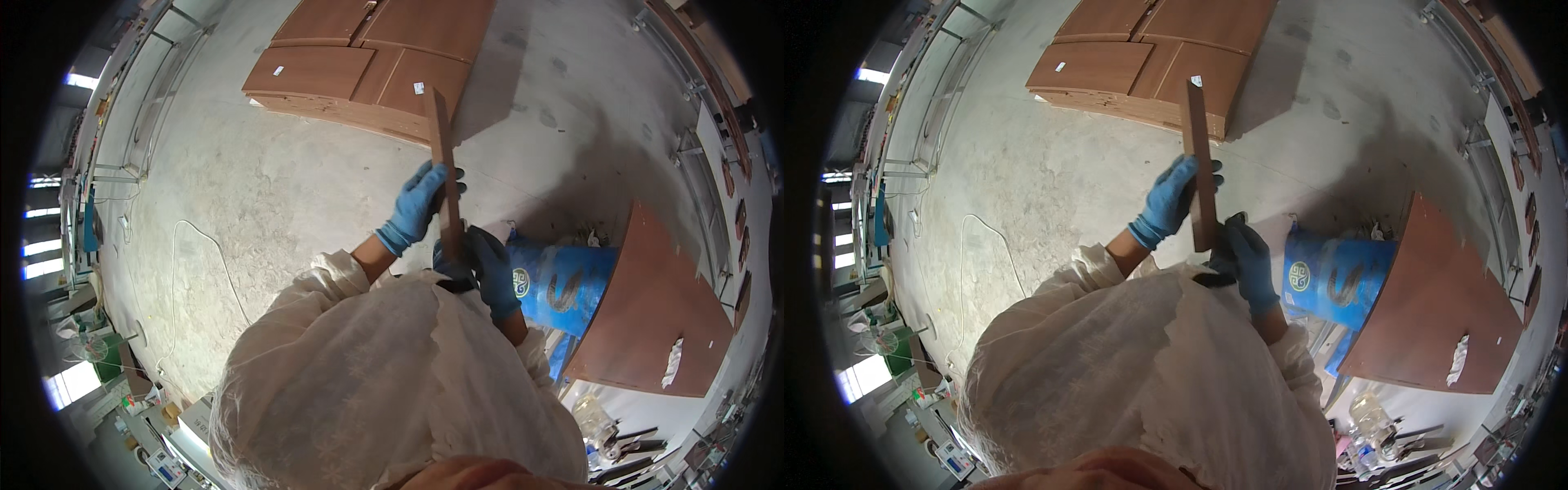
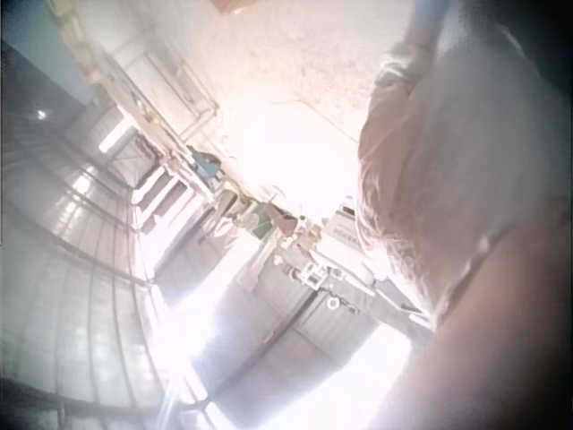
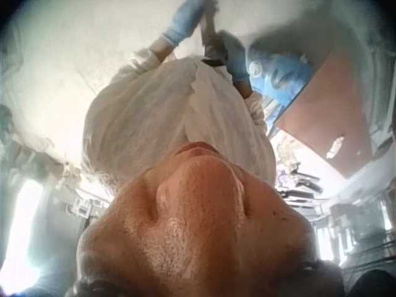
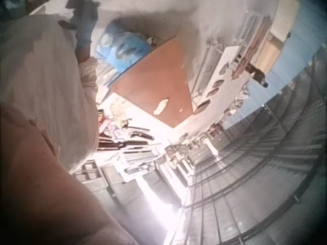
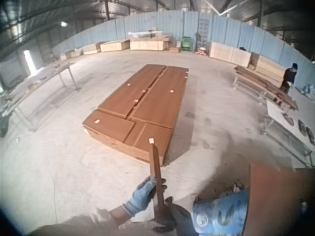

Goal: The person handles brown wooden panels and long strips in a workshop, wiping surfaces with a cloth, aligning pieces, and stacking them. They move between workstations, pick up and place panels, and use a small yellow tool to mark or adjust edges. The person also handles a smartphone briefly while organizing materials.

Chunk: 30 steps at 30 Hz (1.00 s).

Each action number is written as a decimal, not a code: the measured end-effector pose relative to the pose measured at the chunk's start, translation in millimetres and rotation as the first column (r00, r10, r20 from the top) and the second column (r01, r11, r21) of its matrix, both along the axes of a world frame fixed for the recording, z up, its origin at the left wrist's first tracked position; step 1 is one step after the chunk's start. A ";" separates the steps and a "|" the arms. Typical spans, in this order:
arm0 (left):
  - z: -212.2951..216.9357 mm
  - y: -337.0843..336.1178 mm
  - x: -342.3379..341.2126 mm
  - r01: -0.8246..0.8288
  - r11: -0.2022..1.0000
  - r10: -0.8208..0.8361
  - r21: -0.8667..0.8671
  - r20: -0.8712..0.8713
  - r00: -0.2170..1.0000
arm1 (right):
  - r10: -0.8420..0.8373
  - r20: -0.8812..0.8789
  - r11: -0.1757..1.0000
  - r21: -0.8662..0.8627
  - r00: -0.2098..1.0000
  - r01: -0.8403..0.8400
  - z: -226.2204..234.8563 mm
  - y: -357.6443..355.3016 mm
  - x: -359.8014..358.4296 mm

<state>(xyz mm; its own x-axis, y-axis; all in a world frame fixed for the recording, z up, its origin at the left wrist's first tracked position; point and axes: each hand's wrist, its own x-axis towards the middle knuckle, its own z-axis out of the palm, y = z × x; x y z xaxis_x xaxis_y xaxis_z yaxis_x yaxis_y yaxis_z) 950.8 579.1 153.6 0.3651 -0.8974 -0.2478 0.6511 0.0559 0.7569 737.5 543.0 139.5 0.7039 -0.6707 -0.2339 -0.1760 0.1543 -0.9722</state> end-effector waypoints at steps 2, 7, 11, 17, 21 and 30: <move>2.6 -19.3 18.5 -0.031 0.999 0.031 0.018 -0.026 0.999 | 0.000 0.060 0.987 0.159 0.998 -0.010 2.8 -33.5 24.5; 11.0 -53.0 25.9 -0.041 0.988 0.028 0.148 0.090 0.996 | 0.030 0.116 0.933 0.353 0.993 -0.070 12.7 -78.7 70.2; 9.7 -65.1 13.8 0.074 0.976 -0.088 0.203 0.058 0.994 | 0.082 -0.224 0.996 -0.017 0.971 -0.088 20.6 -80.1 78.4; -5.5 -79.6 -1.8 0.576 0.809 -0.582 0.118 0.019 0.813 | -0.340 -0.231 0.940 -0.111 0.912 0.322 25.3 -13.2 23.0; -3.5 -63.2 -36.8 0.729 0.660 -0.747 0.181 0.054 0.662 | -0.648 -0.189 0.761 -0.155 0.737 0.629 4.9 67.9 -2.2; 20.7 -21.5 -208.9 0.960 0.165 -0.902 0.227 0.429 0.054 | -0.936 -0.125 -0.300 -0.210 -0.330 0.931 -78.6 250.7 -197.8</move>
<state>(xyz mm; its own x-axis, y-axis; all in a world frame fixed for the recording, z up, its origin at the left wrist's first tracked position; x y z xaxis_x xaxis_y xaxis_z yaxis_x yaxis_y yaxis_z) 741.9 557.6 174.4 -0.7734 -0.5765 -0.2636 -0.1201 -0.2751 0.9539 539.7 793.7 60.9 -0.8934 -0.4141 -0.1743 0.0473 0.2991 -0.9531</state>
